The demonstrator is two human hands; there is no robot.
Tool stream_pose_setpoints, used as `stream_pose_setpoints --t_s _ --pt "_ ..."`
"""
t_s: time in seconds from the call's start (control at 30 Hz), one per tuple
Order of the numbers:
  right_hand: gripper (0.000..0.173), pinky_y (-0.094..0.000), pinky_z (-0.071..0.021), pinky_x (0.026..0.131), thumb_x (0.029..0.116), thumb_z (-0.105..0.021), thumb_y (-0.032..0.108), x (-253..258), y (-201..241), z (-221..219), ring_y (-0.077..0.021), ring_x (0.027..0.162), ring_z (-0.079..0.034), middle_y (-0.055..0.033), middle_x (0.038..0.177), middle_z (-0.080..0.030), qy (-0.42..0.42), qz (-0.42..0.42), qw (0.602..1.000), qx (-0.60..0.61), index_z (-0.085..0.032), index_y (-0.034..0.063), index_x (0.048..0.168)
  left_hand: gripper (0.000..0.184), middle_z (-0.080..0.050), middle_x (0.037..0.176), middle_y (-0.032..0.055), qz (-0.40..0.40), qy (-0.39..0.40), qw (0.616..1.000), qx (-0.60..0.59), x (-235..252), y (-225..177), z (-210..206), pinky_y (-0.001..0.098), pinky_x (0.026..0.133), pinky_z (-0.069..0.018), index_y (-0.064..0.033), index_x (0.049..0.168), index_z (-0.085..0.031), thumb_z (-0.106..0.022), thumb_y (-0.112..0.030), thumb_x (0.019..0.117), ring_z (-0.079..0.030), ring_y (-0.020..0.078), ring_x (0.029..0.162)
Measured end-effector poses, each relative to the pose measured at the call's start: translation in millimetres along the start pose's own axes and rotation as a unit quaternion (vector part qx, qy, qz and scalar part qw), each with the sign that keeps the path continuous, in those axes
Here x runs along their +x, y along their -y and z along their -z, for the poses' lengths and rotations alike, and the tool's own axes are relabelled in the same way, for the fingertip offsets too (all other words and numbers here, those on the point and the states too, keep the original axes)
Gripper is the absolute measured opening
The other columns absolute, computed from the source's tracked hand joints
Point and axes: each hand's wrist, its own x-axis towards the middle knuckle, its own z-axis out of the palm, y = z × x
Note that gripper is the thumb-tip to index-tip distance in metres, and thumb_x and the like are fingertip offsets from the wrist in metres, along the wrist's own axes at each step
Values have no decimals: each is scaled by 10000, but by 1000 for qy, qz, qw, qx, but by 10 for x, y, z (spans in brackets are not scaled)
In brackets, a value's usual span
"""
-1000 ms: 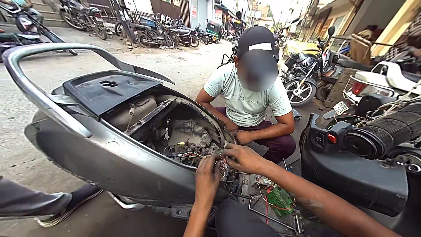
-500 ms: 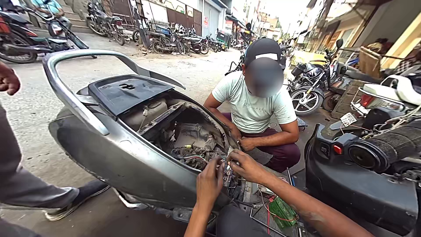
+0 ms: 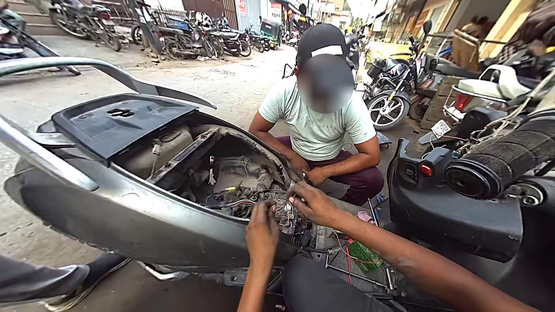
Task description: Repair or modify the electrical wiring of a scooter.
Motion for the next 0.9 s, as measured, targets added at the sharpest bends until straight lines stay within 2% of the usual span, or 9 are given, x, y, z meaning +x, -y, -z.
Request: stream_pose_setpoints --t_s 0.07,0.13,0.23,0.33,0.47,0.57,0.67,0.8,0.9 --pt "252 -405 -587 854 1082 -468 206 -41 -47 6 -173 951 -678 -73 1080 -676 -35 -57 996 66 -660 76 1180 189 -685 967 57 40 12 996 -75 31 61 53 425 636 -570 -85 1130 -683 -557 -184 1030 -638 176 689" --pt "267 -399 -601 828 1090 -438 204 -140 -138 -69 -166 901 -704 -68 1018 -715 -65 -136 977 149 -656 61 1152 159 -693 905 31 91 31 983 -157 51 49 117 345 543 -576 -83 1136 -658 -574 -158 1024 -626 139 585" --pt "291 -397 -603 827 1100 -430 225 -329 -301 -243 -183 879 -713 -78 999 -720 -50 -239 941 233 -654 45 1146 115 -700 787 46 136 33 962 -233 69 19 200 297 492 -562 -45 1093 -652 -586 -92 1011 -631 144 533" --pt "280 -368 -588 789 1082 -490 243 -497 -337 -404 -179 851 -699 -90 999 -710 -11 -277 924 264 -660 36 1166 99 -673 746 58 160 18 958 -236 97 2 276 283 482 -542 -24 1077 -628 -560 -79 1031 -620 141 528" --pt "276 -320 -561 714 1049 -559 237 -501 -284 -547 -143 787 -666 -72 990 -701 12 -268 916 300 -663 81 1251 113 -629 758 43 164 -25 957 -239 157 27 287 245 474 -518 4 1086 -589 -518 -72 1039 -582 101 526" --pt "294 -356 -594 798 1031 -585 187 -415 -247 -615 -171 871 -690 -91 1078 -700 -6 -240 905 350 -646 69 1293 106 -637 768 43 168 -45 949 -264 192 47 271 220 438 -493 7 1085 -604 -530 -48 1033 -561 87 501" --pt "291 -357 -579 792 992 -620 161 -357 -171 -629 -168 903 -677 -76 1095 -702 -29 -213 909 357 -658 72 1266 108 -652 816 52 174 -53 947 -267 204 43 281 215 428 -490 -1 1103 -611 -547 -50 1031 -561 89 498" --pt "204 -349 -588 851 978 -660 129 -336 -91 -619 -161 952 -689 -71 1086 -717 -59 -170 915 361 -698 44 1160 136 -658 834 48 157 -55 951 -262 205 38 271 214 417 -501 -10 1138 -609 -554 -61 1025 -578 92 501" --pt "207 -317 -570 730 985 -638 150 -332 -43 -585 -159 848 -663 -82 1037 -702 -64 -171 897 403 -696 39 1150 189 -664 892 63 139 -63 957 -248 200 27 248 225 434 -521 -9 1184 -603 -569 -73 1010 -600 100 524"
